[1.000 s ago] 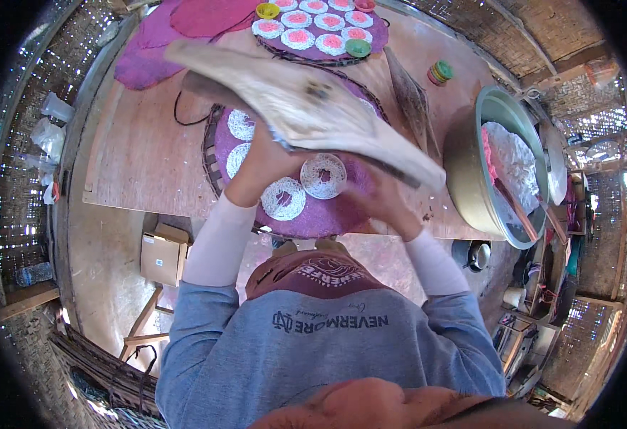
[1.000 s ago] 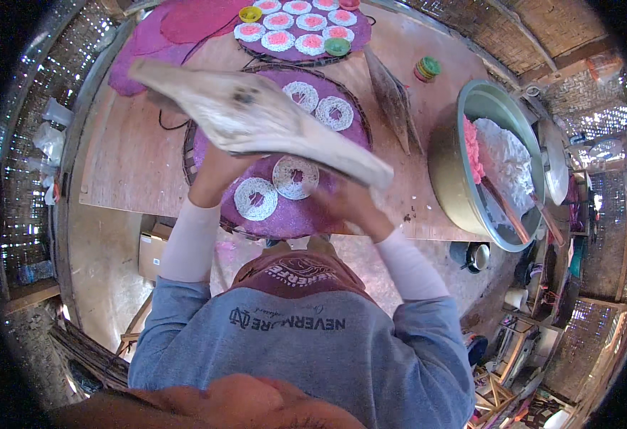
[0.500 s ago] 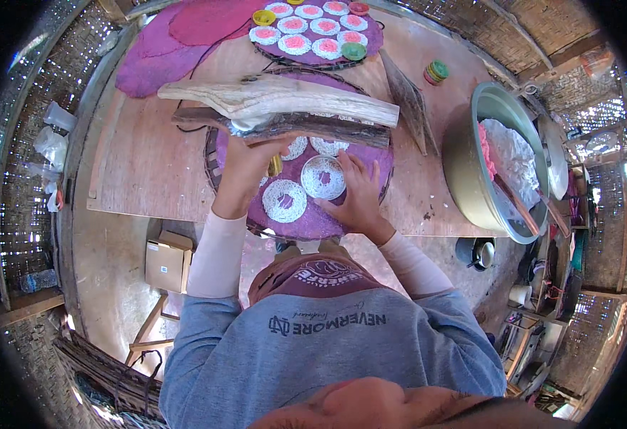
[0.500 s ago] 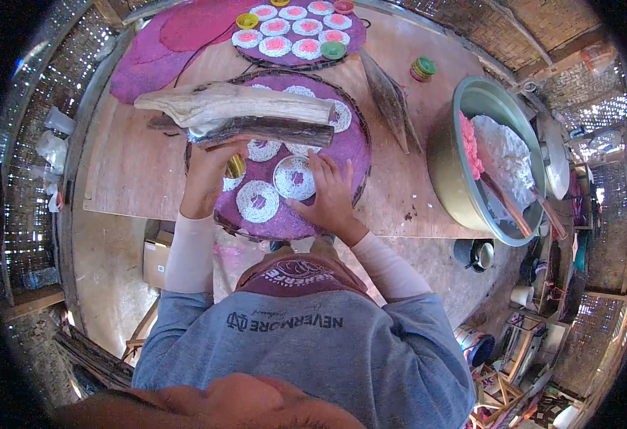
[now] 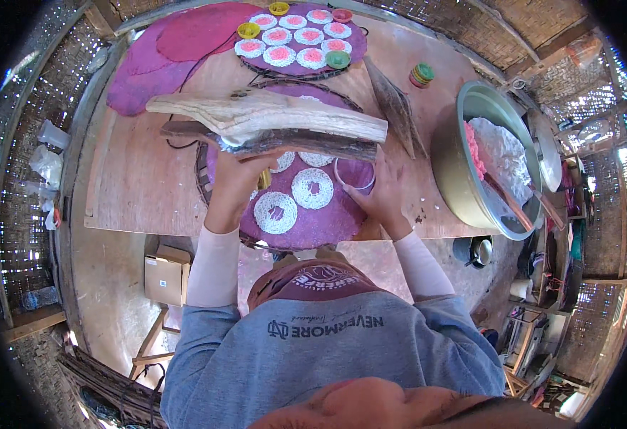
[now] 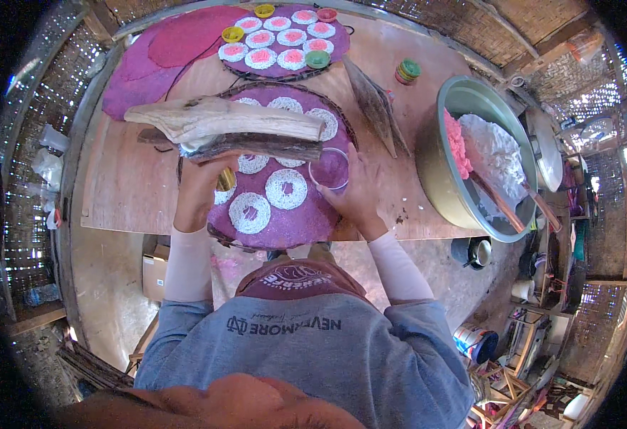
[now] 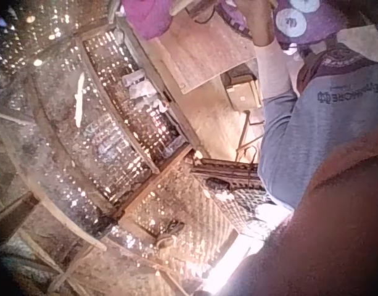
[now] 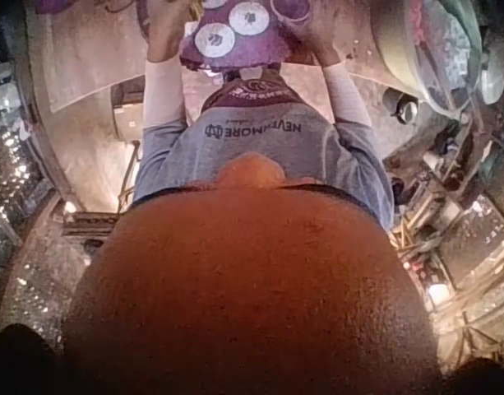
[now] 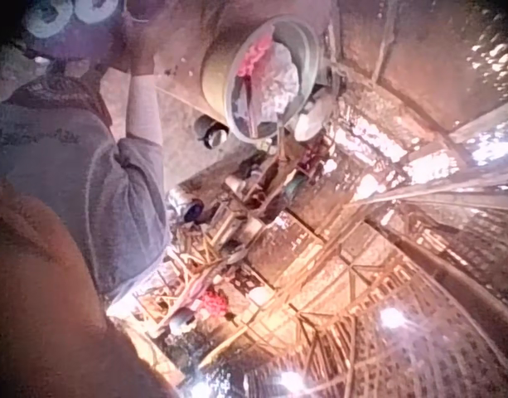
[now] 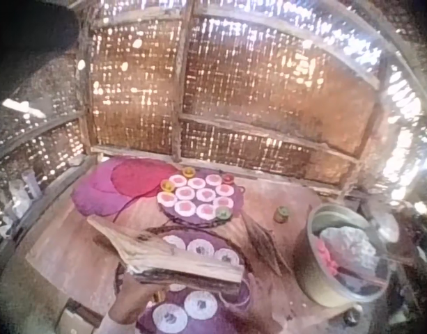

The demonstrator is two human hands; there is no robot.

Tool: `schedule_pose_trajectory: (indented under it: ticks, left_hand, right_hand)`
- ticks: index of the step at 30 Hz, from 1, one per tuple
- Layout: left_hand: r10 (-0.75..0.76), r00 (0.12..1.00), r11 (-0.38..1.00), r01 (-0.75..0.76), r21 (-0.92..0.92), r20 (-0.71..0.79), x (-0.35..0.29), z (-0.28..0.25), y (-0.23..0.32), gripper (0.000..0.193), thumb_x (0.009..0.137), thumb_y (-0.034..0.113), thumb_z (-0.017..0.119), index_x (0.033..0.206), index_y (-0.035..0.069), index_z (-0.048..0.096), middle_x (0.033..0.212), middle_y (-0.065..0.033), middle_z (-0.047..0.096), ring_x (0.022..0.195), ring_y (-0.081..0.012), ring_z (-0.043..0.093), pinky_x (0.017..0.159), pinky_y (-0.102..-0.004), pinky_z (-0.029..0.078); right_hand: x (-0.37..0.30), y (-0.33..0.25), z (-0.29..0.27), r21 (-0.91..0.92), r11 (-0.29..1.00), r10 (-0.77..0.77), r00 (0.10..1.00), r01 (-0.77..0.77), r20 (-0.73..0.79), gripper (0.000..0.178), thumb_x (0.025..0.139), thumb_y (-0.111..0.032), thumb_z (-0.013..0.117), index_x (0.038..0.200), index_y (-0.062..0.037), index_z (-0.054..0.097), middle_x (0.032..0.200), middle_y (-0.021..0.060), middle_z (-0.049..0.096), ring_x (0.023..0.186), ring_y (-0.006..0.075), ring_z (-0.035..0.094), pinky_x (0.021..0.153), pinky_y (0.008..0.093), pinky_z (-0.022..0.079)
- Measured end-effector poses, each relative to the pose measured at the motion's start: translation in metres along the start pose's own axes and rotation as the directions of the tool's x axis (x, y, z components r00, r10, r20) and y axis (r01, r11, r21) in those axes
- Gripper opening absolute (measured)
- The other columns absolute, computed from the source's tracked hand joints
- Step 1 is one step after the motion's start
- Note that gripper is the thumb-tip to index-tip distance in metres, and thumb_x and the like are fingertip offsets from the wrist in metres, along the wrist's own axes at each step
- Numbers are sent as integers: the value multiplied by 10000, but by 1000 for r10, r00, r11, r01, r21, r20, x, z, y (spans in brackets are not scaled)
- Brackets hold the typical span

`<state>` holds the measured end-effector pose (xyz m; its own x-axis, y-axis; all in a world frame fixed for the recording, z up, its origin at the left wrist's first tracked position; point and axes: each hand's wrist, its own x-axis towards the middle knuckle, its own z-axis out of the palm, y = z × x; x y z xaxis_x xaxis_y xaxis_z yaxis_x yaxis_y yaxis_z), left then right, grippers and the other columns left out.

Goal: The person uses a wooden mold to press white and pink dough into circular patterns on a purple tray. They repeatedly scoop dough from a basin, fill the mold, and press it onto the tray to create a decorative arrangement of flower-like shapes.

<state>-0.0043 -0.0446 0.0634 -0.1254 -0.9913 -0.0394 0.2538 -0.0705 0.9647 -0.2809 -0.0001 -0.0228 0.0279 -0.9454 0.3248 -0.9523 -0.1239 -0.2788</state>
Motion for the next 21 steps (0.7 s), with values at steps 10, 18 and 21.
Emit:
schedule_pose_trajectory:
  ticks: [10,18,21]
  left_hand:
    - [405,851,580,-522,625,334,-3,42,5,389,592,140,753,911,-22,601,845,-163,639,782,-282,628,652,-335,472]
    - [222,900,898,-338,280,374,-98,84,-38,263,753,166,694,946,75,541,844,-45,548,768,-164,540,648,-294,414]
    - [-575,599,716,698,-12,557,-130,68,-103,276,845,358,613,952,114,542,803,16,539,710,-97,518,614,-250,397]
  right_hand:
    - [19,-29,-111,889,212,-328,827,-406,456,558,861,-293,586,1288,23,415,1209,124,497,1094,192,472,910,295,372]
    - [-48,-25,-87,935,15,157,924,-355,348,458,804,-261,664,1153,-24,487,836,9,560,680,104,531,571,245,450]
    - [-50,-24,-94,966,-29,314,915,-256,252,651,770,-372,674,1227,5,404,874,84,567,726,167,585,586,280,480]
